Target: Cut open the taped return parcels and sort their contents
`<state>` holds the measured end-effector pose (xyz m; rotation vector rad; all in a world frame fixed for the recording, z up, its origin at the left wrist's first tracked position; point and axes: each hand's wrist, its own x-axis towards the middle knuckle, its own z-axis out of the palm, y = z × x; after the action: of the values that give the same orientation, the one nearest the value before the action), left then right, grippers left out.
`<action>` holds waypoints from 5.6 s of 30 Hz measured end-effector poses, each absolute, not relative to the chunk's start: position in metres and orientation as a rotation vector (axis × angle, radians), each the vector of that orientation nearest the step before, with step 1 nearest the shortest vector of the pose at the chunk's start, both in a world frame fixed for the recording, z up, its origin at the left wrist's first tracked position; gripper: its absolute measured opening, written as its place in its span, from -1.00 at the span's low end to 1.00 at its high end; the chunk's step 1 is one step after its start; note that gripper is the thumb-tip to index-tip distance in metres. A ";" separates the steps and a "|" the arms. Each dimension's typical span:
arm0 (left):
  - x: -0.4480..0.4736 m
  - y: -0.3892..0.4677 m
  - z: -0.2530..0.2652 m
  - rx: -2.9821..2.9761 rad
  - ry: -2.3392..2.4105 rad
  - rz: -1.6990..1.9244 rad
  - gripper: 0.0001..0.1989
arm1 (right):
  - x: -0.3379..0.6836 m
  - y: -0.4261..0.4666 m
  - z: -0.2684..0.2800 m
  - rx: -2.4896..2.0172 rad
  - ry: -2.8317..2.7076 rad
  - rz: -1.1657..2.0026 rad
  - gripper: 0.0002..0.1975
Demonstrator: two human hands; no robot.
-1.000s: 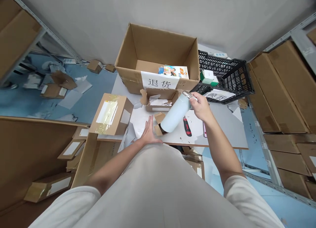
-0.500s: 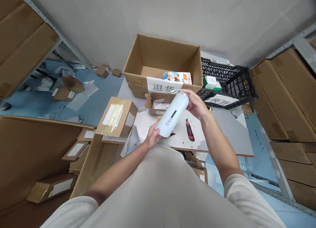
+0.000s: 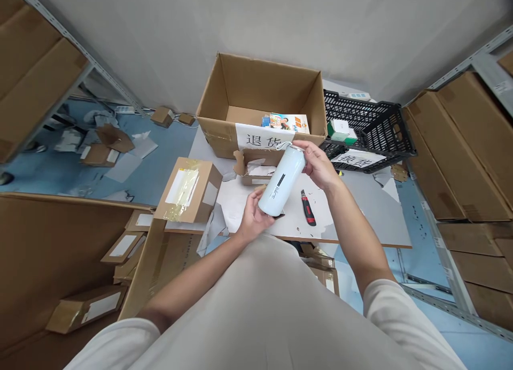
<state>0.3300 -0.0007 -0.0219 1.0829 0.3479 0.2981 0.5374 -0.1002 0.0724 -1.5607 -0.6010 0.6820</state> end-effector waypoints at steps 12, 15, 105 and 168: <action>0.329 -0.004 -0.016 0.753 0.406 -0.099 -0.20 | 0.530 -0.097 0.072 -1.456 -0.639 0.554 -0.52; 0.330 -0.006 -0.018 0.749 0.448 -0.071 -0.22 | 0.531 -0.094 0.065 -1.462 -0.583 0.546 -0.55; 0.336 0.014 -0.107 2.027 0.302 0.255 -0.21 | 0.450 -0.127 -0.053 -2.140 -1.845 0.453 -0.48; 0.349 0.099 -0.092 2.558 0.102 0.396 -0.54 | 0.453 -0.143 -0.043 -2.192 -1.445 0.220 -0.59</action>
<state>0.3490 0.0993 -0.0917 2.5577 0.1021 0.3958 0.4525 -0.1434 -0.0426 -2.1923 -1.4446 0.2200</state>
